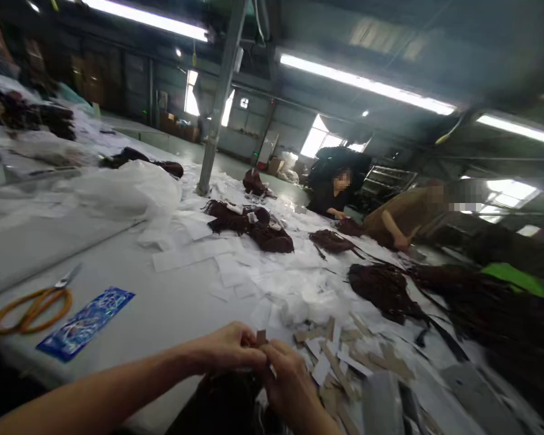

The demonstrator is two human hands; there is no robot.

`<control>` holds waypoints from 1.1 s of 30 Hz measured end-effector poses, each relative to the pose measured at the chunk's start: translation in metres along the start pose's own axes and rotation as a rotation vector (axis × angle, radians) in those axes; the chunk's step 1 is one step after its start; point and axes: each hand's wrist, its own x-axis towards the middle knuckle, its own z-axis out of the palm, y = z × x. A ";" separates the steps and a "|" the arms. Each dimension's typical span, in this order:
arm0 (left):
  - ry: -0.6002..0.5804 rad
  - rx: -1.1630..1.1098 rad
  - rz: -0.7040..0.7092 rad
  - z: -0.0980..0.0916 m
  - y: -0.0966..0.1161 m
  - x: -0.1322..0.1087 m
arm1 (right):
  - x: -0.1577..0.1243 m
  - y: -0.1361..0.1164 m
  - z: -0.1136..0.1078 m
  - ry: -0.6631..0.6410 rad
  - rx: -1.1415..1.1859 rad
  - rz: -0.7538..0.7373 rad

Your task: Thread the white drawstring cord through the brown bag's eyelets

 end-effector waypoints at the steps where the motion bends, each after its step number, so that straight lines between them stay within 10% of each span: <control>1: 0.019 0.001 -0.013 0.000 -0.004 0.002 | 0.001 0.001 0.002 0.016 0.003 0.015; 16: 0.191 0.241 0.025 0.006 -0.038 0.014 | 0.014 0.008 -0.008 -0.016 0.446 0.355; 26: -0.107 -0.021 -0.119 -0.002 -0.031 0.014 | 0.001 0.012 -0.014 0.094 0.339 0.025; 33: -0.050 -0.285 -0.202 -0.005 -0.028 0.012 | 0.005 0.006 -0.035 -0.045 0.241 -0.217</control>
